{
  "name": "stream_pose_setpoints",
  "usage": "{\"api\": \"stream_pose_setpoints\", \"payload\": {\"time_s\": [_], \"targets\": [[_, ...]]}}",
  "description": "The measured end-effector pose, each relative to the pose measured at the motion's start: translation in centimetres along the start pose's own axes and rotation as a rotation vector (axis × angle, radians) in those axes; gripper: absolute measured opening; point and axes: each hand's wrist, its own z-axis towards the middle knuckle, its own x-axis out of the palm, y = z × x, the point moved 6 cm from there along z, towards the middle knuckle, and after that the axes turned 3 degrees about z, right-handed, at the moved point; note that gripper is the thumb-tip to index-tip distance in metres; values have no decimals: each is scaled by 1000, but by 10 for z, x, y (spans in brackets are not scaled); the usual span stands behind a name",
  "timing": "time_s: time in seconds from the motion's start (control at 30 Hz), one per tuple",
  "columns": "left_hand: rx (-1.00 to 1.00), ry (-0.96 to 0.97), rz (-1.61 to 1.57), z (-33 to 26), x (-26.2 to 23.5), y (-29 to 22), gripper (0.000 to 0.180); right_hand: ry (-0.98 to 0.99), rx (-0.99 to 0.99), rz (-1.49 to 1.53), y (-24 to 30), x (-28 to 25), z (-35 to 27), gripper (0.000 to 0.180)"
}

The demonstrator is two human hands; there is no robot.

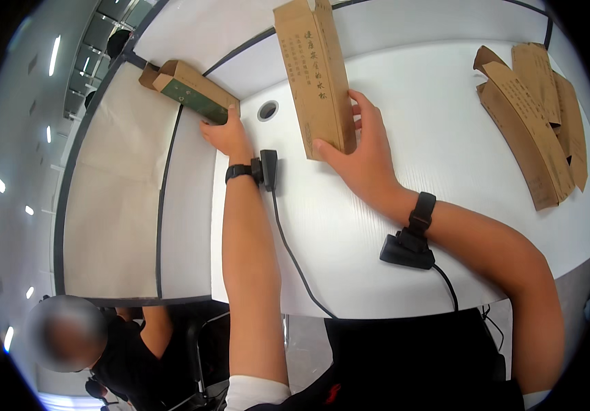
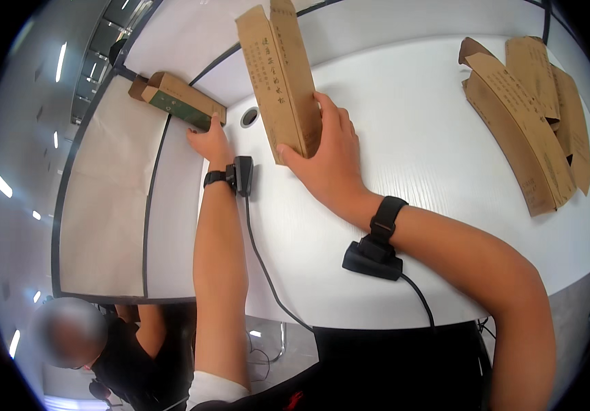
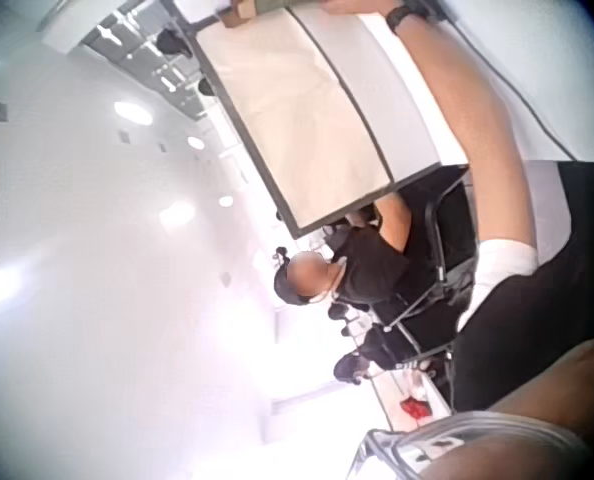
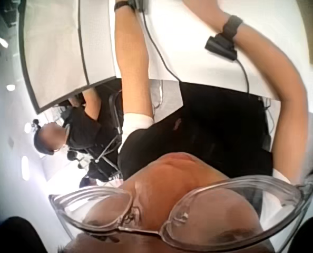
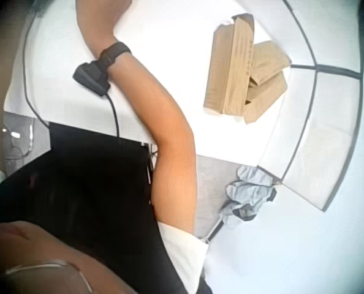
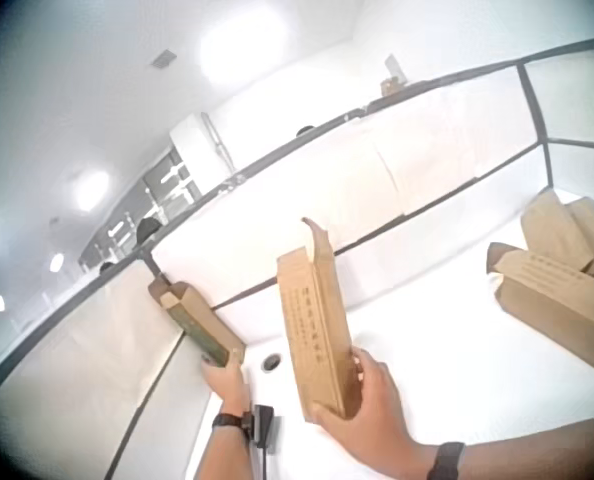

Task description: The person folds and assembles cardboard boxes by hand on a white desk, handling them one at a time and stacking the completed ones.

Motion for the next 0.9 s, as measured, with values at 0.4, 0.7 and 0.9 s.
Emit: {"api": "stream_pose_setpoints", "payload": {"time_s": [0.4,0.7,0.9], "targets": [[-94,205,-598,-10,3,-13,86,-58,-380,-124,19,-12,6,71],[-227,292,-664,-65,-62,-26,76,-199,-536,-491,13,-21,27,70],[-280,505,-813,-108,-95,-49,62,-202,-773,-542,53,-35,27,79]]}}
